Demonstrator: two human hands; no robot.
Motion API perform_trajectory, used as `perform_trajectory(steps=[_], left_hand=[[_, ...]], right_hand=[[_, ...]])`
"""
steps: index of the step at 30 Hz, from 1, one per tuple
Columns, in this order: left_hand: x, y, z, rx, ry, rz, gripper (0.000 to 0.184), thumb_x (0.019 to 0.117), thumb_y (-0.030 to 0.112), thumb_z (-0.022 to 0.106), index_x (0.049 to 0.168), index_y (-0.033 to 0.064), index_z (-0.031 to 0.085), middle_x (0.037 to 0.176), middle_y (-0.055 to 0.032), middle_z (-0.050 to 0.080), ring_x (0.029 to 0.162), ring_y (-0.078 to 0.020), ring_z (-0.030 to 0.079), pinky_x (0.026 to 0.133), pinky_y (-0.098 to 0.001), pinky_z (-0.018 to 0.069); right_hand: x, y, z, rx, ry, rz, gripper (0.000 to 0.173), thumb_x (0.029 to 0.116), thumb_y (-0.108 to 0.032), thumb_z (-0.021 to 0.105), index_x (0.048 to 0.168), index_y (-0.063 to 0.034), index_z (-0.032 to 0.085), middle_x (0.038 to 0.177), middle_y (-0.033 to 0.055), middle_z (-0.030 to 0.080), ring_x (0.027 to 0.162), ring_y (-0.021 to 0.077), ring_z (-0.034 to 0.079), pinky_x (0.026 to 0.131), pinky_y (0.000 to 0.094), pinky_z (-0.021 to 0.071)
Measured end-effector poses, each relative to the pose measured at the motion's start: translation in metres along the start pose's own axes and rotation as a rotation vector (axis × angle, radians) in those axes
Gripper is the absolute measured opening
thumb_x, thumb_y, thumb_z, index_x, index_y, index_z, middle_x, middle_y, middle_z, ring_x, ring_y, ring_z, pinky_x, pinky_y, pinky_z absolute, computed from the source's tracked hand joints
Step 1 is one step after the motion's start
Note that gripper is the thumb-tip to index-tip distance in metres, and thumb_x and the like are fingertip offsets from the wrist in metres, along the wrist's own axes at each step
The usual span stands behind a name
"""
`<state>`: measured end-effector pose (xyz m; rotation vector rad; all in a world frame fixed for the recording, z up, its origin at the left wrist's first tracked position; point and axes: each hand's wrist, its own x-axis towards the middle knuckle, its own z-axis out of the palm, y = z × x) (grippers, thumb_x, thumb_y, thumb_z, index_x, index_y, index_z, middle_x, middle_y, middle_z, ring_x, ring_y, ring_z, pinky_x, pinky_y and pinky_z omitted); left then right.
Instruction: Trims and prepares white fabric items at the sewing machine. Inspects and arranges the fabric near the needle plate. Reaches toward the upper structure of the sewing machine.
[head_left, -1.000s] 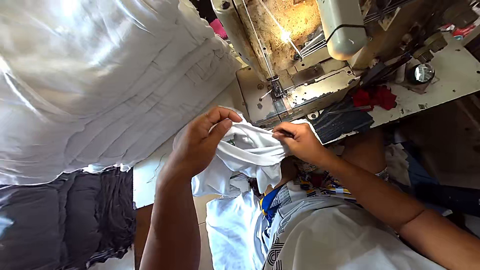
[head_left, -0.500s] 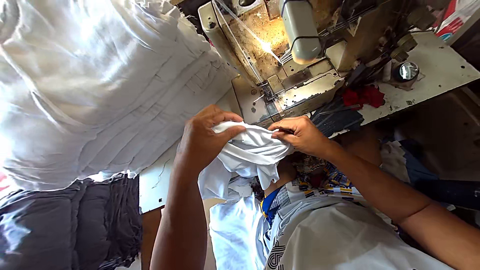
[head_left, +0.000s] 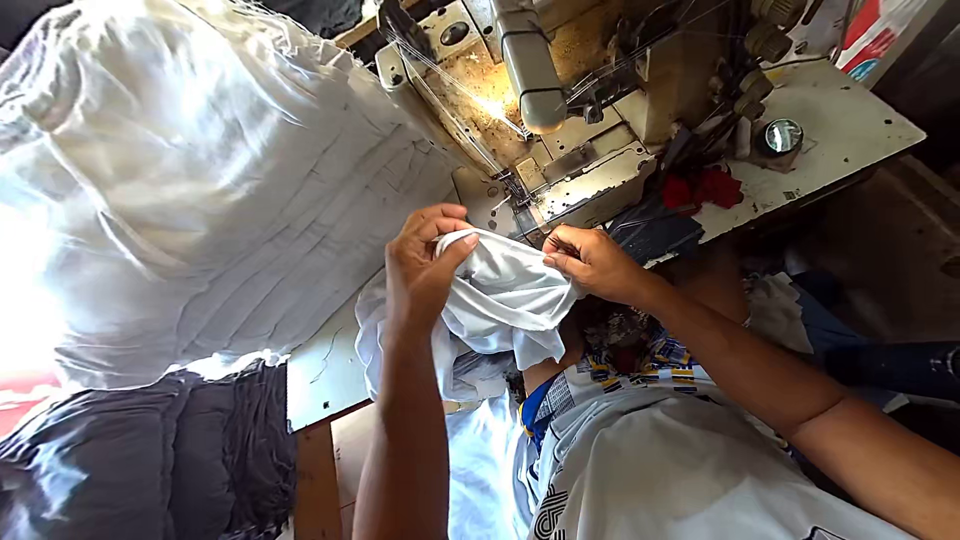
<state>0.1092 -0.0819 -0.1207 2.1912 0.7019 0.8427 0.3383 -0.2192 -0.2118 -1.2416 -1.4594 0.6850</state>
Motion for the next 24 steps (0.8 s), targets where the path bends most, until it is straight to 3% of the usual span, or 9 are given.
perform_trajectory(steps=[1,3,5,7,10,13,19,21,24], left_hand=[[0.003,-0.001,0.01,-0.069,0.051,-0.033,0.01,0.0968,0.011,0.061,0.097,0.0066,0.07,0.133,-0.0051,0.066,0.118,-0.0185,0.065,0.096,-0.0373,0.0572],[0.012,-0.004,0.029,-0.169,0.171,-0.071,0.016,0.1017,0.009,0.051,0.102,0.0022,0.065,0.119,-0.0097,0.074,0.106,-0.0216,0.073,0.09,-0.0404,0.0611],[0.022,-0.007,0.041,-0.042,0.231,-0.085,0.015,0.1035,0.015,0.053,0.105,0.0062,0.065,0.096,-0.0043,0.075,0.087,-0.0135,0.072,0.077,-0.0338,0.0606],[0.032,-0.009,0.044,0.185,0.199,-0.089,0.016,0.1029,0.024,0.059,0.108,0.0112,0.067,0.091,-0.0003,0.068,0.081,-0.0077,0.065,0.073,-0.0305,0.0546],[0.047,-0.017,0.042,0.383,0.143,-0.048,0.017,0.0965,0.024,0.066,0.107,0.012,0.072,0.096,-0.0027,0.073,0.085,-0.0087,0.069,0.077,-0.0346,0.0571],[0.055,-0.032,0.044,0.406,0.075,0.008,0.017,0.0945,0.024,0.07,0.104,0.0114,0.076,0.103,-0.0048,0.073,0.096,-0.0116,0.068,0.087,-0.0349,0.0558],[0.074,-0.039,0.047,0.403,0.071,-0.042,0.019,0.091,0.028,0.074,0.102,0.0125,0.076,0.107,-0.0064,0.073,0.102,-0.0162,0.069,0.091,-0.0443,0.0552],[0.085,-0.042,0.049,0.405,0.096,-0.042,0.03,0.0875,0.028,0.076,0.106,0.0042,0.073,0.105,-0.0138,0.072,0.104,-0.0227,0.068,0.093,-0.049,0.0518],[0.098,-0.048,0.054,0.384,0.142,0.005,0.051,0.0872,0.032,0.077,0.123,-0.0018,0.064,0.117,-0.0174,0.068,0.116,-0.0209,0.063,0.104,-0.0422,0.0468]], right_hand=[[-0.002,-0.003,-0.003,0.067,-0.021,0.018,0.008,0.1024,-0.016,0.063,0.101,-0.0084,0.065,0.072,0.0045,0.06,0.056,0.014,0.056,0.048,0.0309,0.0497],[-0.002,-0.009,-0.007,0.165,-0.062,0.05,0.007,0.101,-0.012,0.065,0.103,-0.0059,0.068,0.075,0.006,0.064,0.059,0.0145,0.06,0.051,0.03,0.0531],[0.0,-0.01,-0.01,0.208,-0.054,0.082,0.006,0.1003,-0.01,0.064,0.101,-0.0046,0.067,0.073,0.0071,0.063,0.057,0.0154,0.058,0.049,0.0299,0.0513],[0.002,-0.008,-0.009,0.246,-0.011,0.118,0.005,0.099,-0.008,0.062,0.097,-0.0041,0.065,0.07,0.0077,0.059,0.054,0.016,0.054,0.046,0.0299,0.046],[0.007,0.0,-0.008,0.333,0.026,0.17,0.008,0.0952,-0.004,0.064,0.103,-0.0025,0.065,0.069,0.0089,0.058,0.054,0.0165,0.054,0.047,0.0306,0.0464],[0.006,0.004,-0.005,0.376,0.027,0.195,0.021,0.0925,-0.002,0.064,0.113,-0.004,0.06,0.064,0.0079,0.053,0.051,0.0159,0.05,0.047,0.03,0.0446],[0.011,-0.001,-0.006,0.429,0.076,0.219,0.023,0.0912,0.0,0.064,0.113,-0.0038,0.069,0.064,0.0044,0.051,0.054,0.0105,0.047,0.05,0.0252,0.0424],[0.017,-0.001,-0.008,0.426,0.112,0.205,0.026,0.0904,0.002,0.064,0.115,-0.0031,0.071,0.065,0.0031,0.053,0.054,0.0085,0.047,0.05,0.023,0.0426],[0.029,-0.001,-0.009,0.42,0.183,0.191,0.029,0.0896,0.003,0.063,0.117,-0.002,0.073,0.067,0.0026,0.054,0.053,0.0078,0.046,0.048,0.0217,0.0401]])
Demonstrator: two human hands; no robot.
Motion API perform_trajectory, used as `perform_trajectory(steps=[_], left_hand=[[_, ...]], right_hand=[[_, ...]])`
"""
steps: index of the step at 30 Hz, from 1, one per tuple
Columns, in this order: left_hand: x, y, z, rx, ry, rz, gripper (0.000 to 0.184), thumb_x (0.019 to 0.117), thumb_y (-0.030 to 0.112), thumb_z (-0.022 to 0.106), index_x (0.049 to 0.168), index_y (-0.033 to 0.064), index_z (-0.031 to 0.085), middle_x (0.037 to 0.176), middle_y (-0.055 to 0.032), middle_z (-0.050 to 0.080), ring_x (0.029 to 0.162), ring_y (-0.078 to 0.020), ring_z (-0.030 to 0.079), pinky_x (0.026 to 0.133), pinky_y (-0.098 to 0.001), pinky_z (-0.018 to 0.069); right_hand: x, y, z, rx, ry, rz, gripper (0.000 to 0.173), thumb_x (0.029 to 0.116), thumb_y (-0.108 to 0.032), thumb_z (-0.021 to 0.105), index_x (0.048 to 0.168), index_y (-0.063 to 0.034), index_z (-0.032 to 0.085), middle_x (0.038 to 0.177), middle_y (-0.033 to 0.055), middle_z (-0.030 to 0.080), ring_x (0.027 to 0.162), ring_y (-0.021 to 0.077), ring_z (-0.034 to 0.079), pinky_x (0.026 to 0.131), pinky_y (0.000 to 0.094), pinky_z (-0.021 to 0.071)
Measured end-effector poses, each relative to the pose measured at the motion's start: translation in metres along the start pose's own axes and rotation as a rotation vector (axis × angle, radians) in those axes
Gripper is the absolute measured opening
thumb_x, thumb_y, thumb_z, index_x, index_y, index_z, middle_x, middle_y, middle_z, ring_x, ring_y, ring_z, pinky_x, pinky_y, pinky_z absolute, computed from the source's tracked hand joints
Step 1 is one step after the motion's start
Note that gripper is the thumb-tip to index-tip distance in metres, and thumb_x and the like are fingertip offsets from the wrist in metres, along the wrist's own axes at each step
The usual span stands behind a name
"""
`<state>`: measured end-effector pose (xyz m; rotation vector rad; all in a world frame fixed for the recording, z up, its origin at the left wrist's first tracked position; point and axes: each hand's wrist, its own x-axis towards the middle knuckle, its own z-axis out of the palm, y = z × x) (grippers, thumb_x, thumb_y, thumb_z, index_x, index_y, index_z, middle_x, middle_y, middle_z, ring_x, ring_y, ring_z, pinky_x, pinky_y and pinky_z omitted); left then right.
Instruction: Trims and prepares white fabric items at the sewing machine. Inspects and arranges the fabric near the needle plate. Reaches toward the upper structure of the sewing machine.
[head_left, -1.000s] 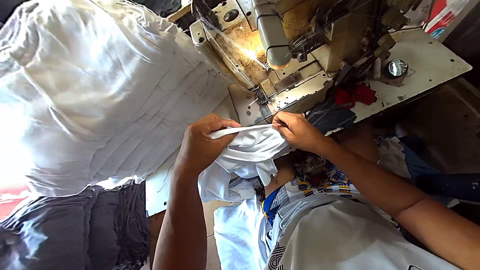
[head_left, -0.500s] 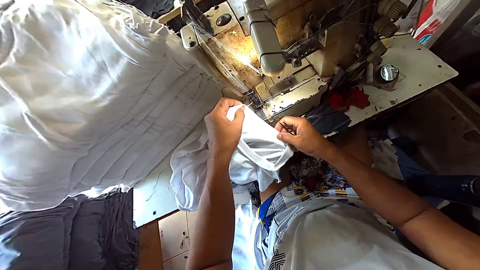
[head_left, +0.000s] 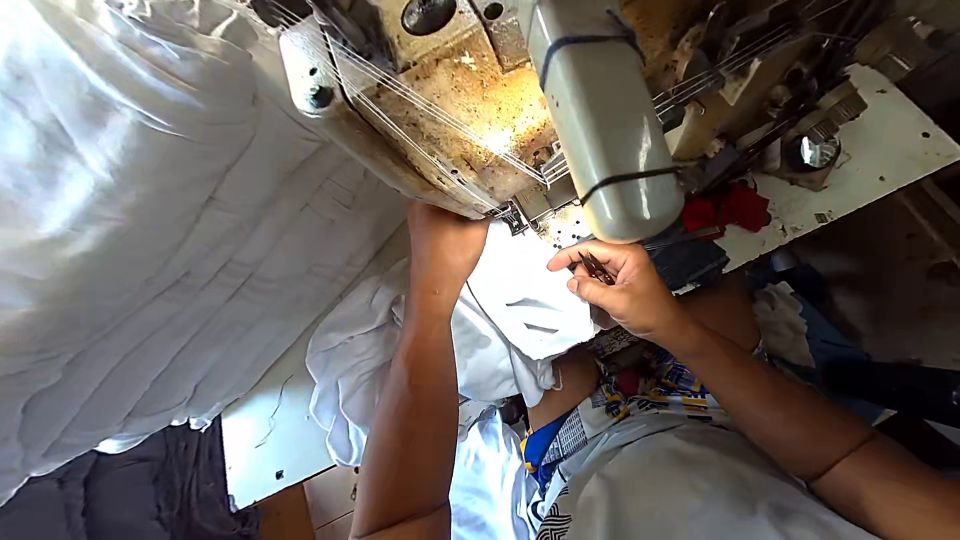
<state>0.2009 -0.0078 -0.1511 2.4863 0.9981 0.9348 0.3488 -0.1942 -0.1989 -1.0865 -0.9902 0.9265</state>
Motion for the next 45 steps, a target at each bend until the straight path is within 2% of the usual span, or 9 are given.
perform_trajectory(steps=[4,9,17,24,34,40,43,44,45], left_hand=[[0.008,-0.002,0.002,-0.058,0.006,0.042,0.058,0.0872,0.031,0.076,0.133,-0.0003,0.059,0.128,-0.016,0.065,0.125,-0.0166,0.058,0.111,-0.0365,0.0414],[0.008,0.0,-0.005,-0.233,-0.057,0.039,0.056,0.0839,0.027,0.082,0.13,0.0048,0.06,0.121,-0.0038,0.068,0.116,-0.004,0.062,0.106,-0.0277,0.0487],[0.022,-0.022,0.005,-0.396,-0.066,0.017,0.071,0.0755,0.018,0.087,0.136,0.0024,0.054,0.128,-0.0056,0.065,0.122,-0.0078,0.06,0.109,-0.0293,0.0473],[0.022,-0.017,0.0,-0.336,-0.096,0.047,0.065,0.0777,0.019,0.084,0.132,0.0003,0.055,0.122,-0.0032,0.065,0.116,0.0003,0.06,0.105,-0.0211,0.0466],[0.018,-0.015,0.004,-0.313,-0.046,0.078,0.07,0.0758,0.022,0.086,0.134,0.0011,0.054,0.126,-0.0051,0.065,0.121,-0.0038,0.058,0.109,-0.0252,0.0447],[0.02,-0.013,0.001,-0.334,-0.026,0.05,0.064,0.0794,0.025,0.086,0.132,0.0027,0.057,0.125,-0.006,0.067,0.121,-0.0085,0.062,0.109,-0.0311,0.0489],[-0.005,0.005,-0.021,-0.045,0.031,-0.048,0.044,0.0874,0.031,0.08,0.123,0.0092,0.067,0.127,-0.0111,0.065,0.113,-0.0194,0.065,0.098,-0.0435,0.0547],[-0.024,0.013,-0.03,-0.015,0.063,-0.008,0.033,0.0925,0.03,0.076,0.117,0.0091,0.068,0.122,-0.0126,0.063,0.106,-0.0224,0.064,0.09,-0.0427,0.0558],[-0.044,0.019,-0.035,-0.032,0.069,0.075,0.025,0.0955,0.031,0.072,0.106,0.0081,0.068,0.114,-0.0124,0.062,0.098,-0.023,0.06,0.08,-0.0405,0.0518]], right_hand=[[0.003,-0.003,0.002,0.01,0.019,-0.017,0.03,0.0896,0.004,0.062,0.118,-0.0011,0.072,0.065,0.0027,0.051,0.051,0.0088,0.043,0.045,0.0227,0.0372],[-0.014,-0.007,0.0,-0.022,0.015,0.012,0.031,0.0894,0.002,0.064,0.118,-0.0028,0.074,0.065,0.0017,0.053,0.053,0.0075,0.045,0.048,0.0217,0.0401],[-0.003,-0.004,0.003,-0.02,0.044,-0.026,0.03,0.09,0.004,0.062,0.118,-0.0012,0.074,0.063,0.0021,0.052,0.05,0.0079,0.041,0.044,0.022,0.0359],[-0.006,-0.002,0.004,-0.015,0.062,-0.029,0.031,0.0893,0.005,0.062,0.117,-0.0008,0.074,0.063,0.0018,0.053,0.05,0.007,0.042,0.044,0.0214,0.0366],[-0.006,-0.004,0.003,-0.028,0.06,-0.023,0.03,0.0897,0.004,0.062,0.117,-0.001,0.074,0.064,0.0013,0.052,0.049,0.0067,0.041,0.044,0.0209,0.0361],[-0.005,0.0,0.003,-0.001,0.007,-0.039,0.024,0.0932,0.002,0.06,0.114,-0.0002,0.072,0.066,0.0038,0.052,0.052,0.0094,0.044,0.046,0.0229,0.0384],[-0.005,-0.002,0.001,0.001,-0.024,-0.056,0.014,0.0957,0.0,0.06,0.104,0.0005,0.071,0.07,0.0057,0.057,0.055,0.0097,0.047,0.048,0.0227,0.0406],[-0.005,-0.003,0.0,0.003,-0.036,-0.054,0.014,0.0963,-0.001,0.06,0.104,0.0003,0.072,0.071,0.0056,0.058,0.054,0.0092,0.047,0.048,0.0223,0.04],[-0.004,-0.005,0.0,0.015,-0.049,-0.053,0.013,0.0967,-0.001,0.06,0.103,0.0002,0.072,0.072,0.0057,0.059,0.054,0.0087,0.047,0.047,0.022,0.0397]])
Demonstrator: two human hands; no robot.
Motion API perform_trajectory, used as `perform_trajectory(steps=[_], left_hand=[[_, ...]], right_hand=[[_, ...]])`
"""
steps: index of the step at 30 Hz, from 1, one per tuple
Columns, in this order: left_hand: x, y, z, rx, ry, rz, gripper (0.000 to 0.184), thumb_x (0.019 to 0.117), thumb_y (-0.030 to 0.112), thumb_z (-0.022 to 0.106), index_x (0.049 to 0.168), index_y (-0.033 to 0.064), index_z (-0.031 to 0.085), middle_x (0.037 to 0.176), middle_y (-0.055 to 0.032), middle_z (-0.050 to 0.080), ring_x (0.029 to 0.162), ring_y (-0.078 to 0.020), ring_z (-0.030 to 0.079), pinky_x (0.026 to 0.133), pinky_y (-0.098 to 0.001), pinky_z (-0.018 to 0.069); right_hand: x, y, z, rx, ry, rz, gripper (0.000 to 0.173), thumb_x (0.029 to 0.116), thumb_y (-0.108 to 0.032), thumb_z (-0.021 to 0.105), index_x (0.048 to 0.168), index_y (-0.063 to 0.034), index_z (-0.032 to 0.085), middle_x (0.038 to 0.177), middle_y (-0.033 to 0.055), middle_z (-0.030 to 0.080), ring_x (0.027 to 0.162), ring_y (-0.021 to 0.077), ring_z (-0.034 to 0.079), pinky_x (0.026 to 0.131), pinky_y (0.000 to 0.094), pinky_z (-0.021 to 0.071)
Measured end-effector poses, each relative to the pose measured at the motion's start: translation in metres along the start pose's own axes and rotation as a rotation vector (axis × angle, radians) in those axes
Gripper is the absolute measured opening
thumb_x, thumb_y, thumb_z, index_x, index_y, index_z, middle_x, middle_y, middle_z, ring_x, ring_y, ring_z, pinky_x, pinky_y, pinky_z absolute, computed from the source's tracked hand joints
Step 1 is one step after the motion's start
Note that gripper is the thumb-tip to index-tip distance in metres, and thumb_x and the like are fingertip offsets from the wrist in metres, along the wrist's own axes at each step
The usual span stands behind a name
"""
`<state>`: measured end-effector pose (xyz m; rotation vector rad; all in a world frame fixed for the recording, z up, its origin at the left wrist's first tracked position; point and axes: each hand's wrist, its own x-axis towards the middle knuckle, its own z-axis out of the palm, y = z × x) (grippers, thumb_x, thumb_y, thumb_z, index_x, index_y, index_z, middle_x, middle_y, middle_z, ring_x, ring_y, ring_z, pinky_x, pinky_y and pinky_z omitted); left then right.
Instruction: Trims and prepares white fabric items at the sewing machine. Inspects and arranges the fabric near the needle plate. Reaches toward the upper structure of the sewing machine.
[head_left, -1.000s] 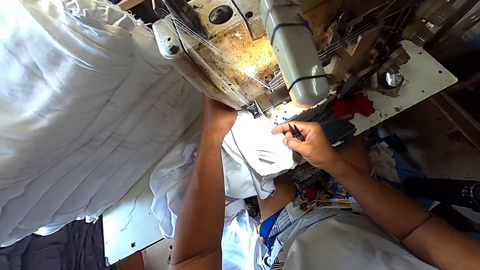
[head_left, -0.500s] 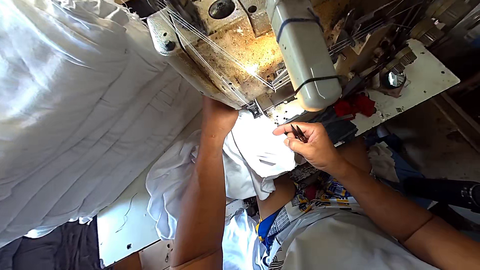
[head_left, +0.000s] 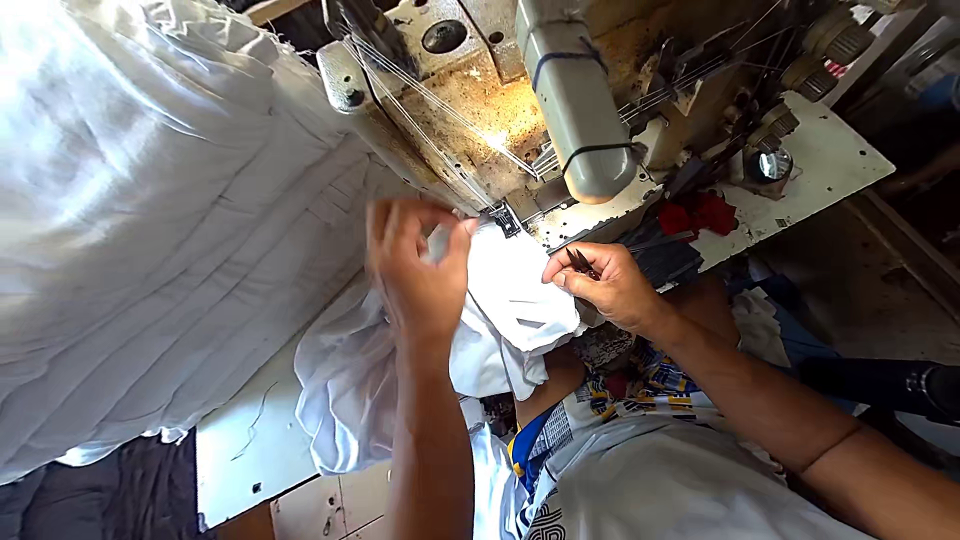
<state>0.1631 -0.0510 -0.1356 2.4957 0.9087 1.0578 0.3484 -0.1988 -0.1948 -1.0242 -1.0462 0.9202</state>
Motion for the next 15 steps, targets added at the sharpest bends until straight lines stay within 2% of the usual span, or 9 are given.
perform_trajectory(steps=[2,4,5,7,9,10,11,13,15], left_hand=[[-0.041,0.017,-0.003,-0.078,-0.16,0.134,0.029,0.0939,0.041,0.071,0.094,0.0126,0.073,0.113,-0.0068,0.063,0.107,-0.0214,0.06,0.089,-0.0419,0.0517],[-0.077,0.028,0.002,0.033,-0.344,0.204,0.046,0.0905,0.062,0.068,0.092,0.017,0.077,0.126,-0.0057,0.063,0.117,-0.0248,0.057,0.097,-0.0501,0.0463],[-0.09,0.03,0.001,0.104,-0.377,0.222,0.048,0.0918,0.064,0.065,0.09,0.0175,0.075,0.131,-0.0061,0.062,0.124,-0.0272,0.055,0.101,-0.0539,0.0421],[-0.105,0.034,-0.012,0.144,-0.358,0.211,0.04,0.0964,0.054,0.065,0.085,0.0163,0.071,0.135,-0.0059,0.062,0.129,-0.0277,0.054,0.106,-0.055,0.0393],[-0.109,0.047,-0.029,0.078,-0.308,0.19,0.03,0.0971,0.042,0.068,0.085,0.0145,0.07,0.131,-0.0045,0.065,0.125,-0.0237,0.057,0.105,-0.0471,0.0441],[-0.11,0.054,-0.035,0.019,-0.292,0.191,0.025,0.0969,0.036,0.069,0.087,0.0131,0.071,0.128,-0.0043,0.067,0.124,-0.0222,0.059,0.104,-0.044,0.0477],[-0.109,0.061,-0.038,-0.049,-0.276,0.198,0.021,0.0967,0.031,0.07,0.089,0.0115,0.071,0.124,-0.0048,0.069,0.121,-0.0212,0.062,0.104,-0.0422,0.051],[-0.108,0.07,-0.034,-0.155,-0.23,0.226,0.016,0.0964,0.023,0.068,0.09,0.0089,0.069,0.116,-0.0067,0.072,0.114,-0.0192,0.067,0.097,-0.0374,0.0566],[-0.107,0.072,-0.022,-0.201,-0.15,0.258,0.016,0.0958,0.021,0.069,0.088,0.0072,0.066,0.105,-0.0078,0.072,0.101,-0.0146,0.069,0.084,-0.0284,0.0582]], right_hand=[[0.002,-0.004,-0.001,0.034,-0.03,0.006,0.013,0.0976,-0.001,0.06,0.103,0.0009,0.072,0.075,0.0072,0.062,0.052,0.0088,0.047,0.045,0.0221,0.0392],[0.005,-0.008,-0.001,0.042,-0.061,0.015,0.014,0.099,-0.001,0.059,0.103,0.0021,0.072,0.076,0.0085,0.064,0.052,0.0093,0.047,0.044,0.0223,0.0388],[0.007,-0.01,-0.001,0.027,-0.08,0.013,0.015,0.1001,-0.001,0.057,0.104,0.0027,0.072,0.075,0.0083,0.064,0.051,0.0089,0.047,0.044,0.0217,0.0385],[0.009,-0.01,-0.003,-0.11,-0.149,-0.022,0.02,0.1035,-0.003,0.053,0.109,0.0028,0.072,0.078,0.0077,0.066,0.056,0.0087,0.051,0.049,0.0219,0.0423],[0.008,-0.008,-0.008,-0.45,-0.231,-0.151,0.026,0.1004,-0.001,0.05,0.114,-0.0037,0.073,0.094,0.0036,0.07,0.079,0.008,0.064,0.072,0.0248,0.0556],[0.006,-0.007,-0.008,-0.588,-0.248,-0.236,0.031,0.0955,0.001,0.052,0.116,-0.0068,0.074,0.102,0.0035,0.068,0.09,0.0096,0.065,0.079,0.0279,0.0571],[0.003,-0.008,-0.008,-0.675,-0.254,-0.308,0.034,0.092,0.002,0.057,0.118,-0.0104,0.075,0.108,0.0044,0.066,0.095,0.0118,0.064,0.08,0.0308,0.058],[-0.003,-0.013,-0.006,-0.742,-0.259,-0.413,0.03,0.0902,-0.002,0.067,0.116,-0.0149,0.077,0.122,0.009,0.061,0.094,0.0148,0.065,0.072,0.0339,0.0591],[-0.006,-0.017,-0.006,-0.696,-0.291,-0.46,0.023,0.0905,-0.003,0.071,0.109,-0.014,0.078,0.136,0.0129,0.058,0.093,0.0158,0.066,0.07,0.0346,0.0594]])
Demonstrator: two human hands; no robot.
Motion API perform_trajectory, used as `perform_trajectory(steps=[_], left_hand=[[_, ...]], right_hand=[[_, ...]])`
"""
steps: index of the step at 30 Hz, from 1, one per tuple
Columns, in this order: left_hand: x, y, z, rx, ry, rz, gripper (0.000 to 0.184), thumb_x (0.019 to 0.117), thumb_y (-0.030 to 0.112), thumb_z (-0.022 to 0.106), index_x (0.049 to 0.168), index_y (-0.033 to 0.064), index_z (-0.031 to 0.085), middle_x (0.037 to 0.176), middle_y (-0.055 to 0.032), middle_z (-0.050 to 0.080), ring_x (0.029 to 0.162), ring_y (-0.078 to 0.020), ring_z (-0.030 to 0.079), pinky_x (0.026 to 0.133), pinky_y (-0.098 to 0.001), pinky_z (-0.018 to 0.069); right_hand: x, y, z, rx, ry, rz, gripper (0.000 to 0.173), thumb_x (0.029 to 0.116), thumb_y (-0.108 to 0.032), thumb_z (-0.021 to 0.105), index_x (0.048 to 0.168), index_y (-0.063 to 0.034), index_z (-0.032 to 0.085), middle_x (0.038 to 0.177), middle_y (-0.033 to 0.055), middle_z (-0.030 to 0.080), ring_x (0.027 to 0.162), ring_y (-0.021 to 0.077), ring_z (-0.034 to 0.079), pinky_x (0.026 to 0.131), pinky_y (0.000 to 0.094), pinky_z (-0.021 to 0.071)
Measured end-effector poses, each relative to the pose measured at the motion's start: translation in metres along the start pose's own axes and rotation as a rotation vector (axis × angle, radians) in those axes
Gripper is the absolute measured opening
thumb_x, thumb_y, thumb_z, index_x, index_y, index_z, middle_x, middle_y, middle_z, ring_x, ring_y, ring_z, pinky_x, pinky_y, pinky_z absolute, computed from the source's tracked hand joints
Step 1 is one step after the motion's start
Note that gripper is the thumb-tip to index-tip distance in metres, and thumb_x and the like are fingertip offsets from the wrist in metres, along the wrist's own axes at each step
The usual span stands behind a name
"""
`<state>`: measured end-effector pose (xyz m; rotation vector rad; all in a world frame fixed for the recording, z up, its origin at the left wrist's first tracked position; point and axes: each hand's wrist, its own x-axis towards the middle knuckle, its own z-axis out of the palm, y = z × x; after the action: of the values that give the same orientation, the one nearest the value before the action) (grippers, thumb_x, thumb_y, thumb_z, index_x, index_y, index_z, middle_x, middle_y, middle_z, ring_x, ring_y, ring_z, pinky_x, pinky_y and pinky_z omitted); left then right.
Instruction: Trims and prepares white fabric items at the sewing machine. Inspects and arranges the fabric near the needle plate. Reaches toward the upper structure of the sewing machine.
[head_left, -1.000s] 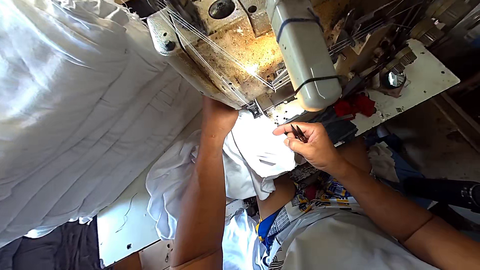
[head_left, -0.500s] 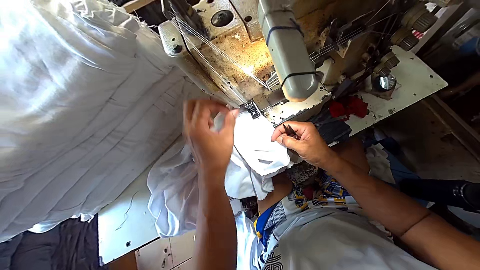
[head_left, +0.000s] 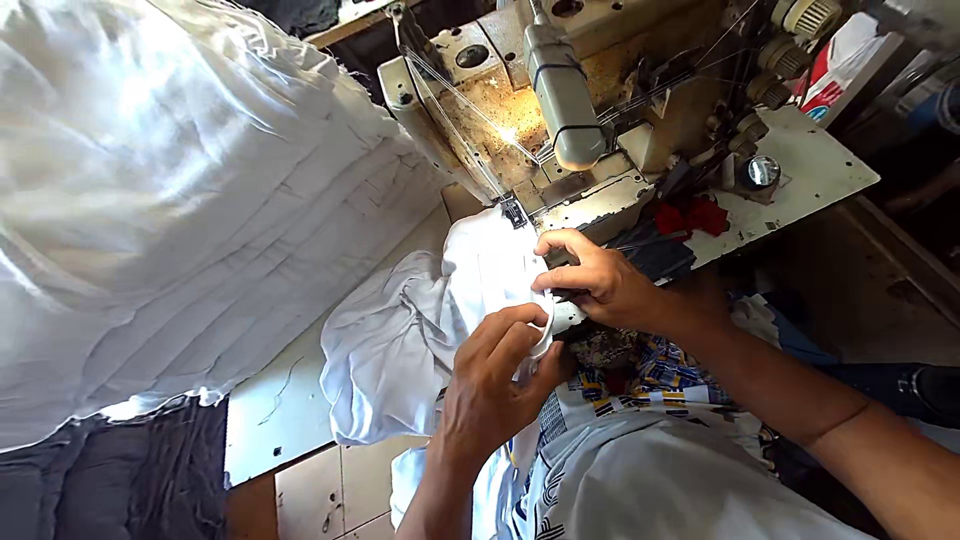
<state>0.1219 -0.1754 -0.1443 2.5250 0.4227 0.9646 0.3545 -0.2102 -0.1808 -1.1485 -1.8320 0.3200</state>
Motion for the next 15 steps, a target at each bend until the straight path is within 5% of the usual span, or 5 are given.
perform_trajectory(steps=[4,6,8,11,15], left_hand=[[0.001,-0.026,0.032,0.202,0.181,0.023,0.04,0.0879,0.045,0.08,0.106,0.0124,0.065,0.098,-0.0054,0.065,0.091,-0.0161,0.063,0.078,-0.0319,0.0529],[0.0,-0.053,0.044,0.388,0.131,0.004,0.058,0.0896,0.048,0.076,0.136,0.0167,0.061,0.119,-0.0132,0.059,0.104,-0.0303,0.057,0.088,-0.0475,0.0462],[-0.002,-0.078,0.045,0.538,0.094,-0.008,0.056,0.0926,0.029,0.068,0.147,0.0228,0.056,0.142,-0.0151,0.053,0.119,-0.0373,0.053,0.099,-0.0559,0.0391],[0.001,-0.088,0.027,0.594,0.125,0.054,0.028,0.0923,0.018,0.064,0.118,0.0185,0.075,0.145,-0.0099,0.057,0.127,-0.0345,0.053,0.106,-0.0548,0.0361],[0.014,-0.07,0.007,0.574,-0.013,0.101,0.016,0.0912,0.008,0.06,0.087,0.0091,0.075,0.137,-0.0066,0.066,0.128,-0.0293,0.059,0.113,-0.057,0.0341]], right_hand=[[-0.009,0.008,-0.004,0.268,-0.007,-0.054,0.012,0.0946,0.002,0.068,0.104,0.0003,0.075,0.114,0.0102,0.07,0.106,0.0152,0.068,0.093,0.0313,0.0591],[-0.016,0.01,-0.003,0.351,0.05,0.001,0.01,0.094,0.005,0.067,0.102,0.0042,0.073,0.107,0.011,0.072,0.104,0.0155,0.07,0.093,0.0319,0.0599],[-0.023,0.01,-0.001,0.378,0.109,0.085,0.008,0.0943,0.004,0.068,0.101,0.0044,0.073,0.106,0.0106,0.072,0.1,0.0149,0.07,0.089,0.0309,0.0606],[-0.032,0.01,0.004,0.424,0.158,0.175,0.008,0.0946,0.003,0.068,0.101,0.0037,0.073,0.106,0.0103,0.072,0.097,0.0146,0.07,0.085,0.0298,0.0607],[-0.037,0.007,0.007,0.484,0.194,0.228,0.009,0.0948,0.002,0.068,0.102,0.0036,0.073,0.107,0.0108,0.073,0.098,0.0156,0.07,0.085,0.0305,0.0608]])
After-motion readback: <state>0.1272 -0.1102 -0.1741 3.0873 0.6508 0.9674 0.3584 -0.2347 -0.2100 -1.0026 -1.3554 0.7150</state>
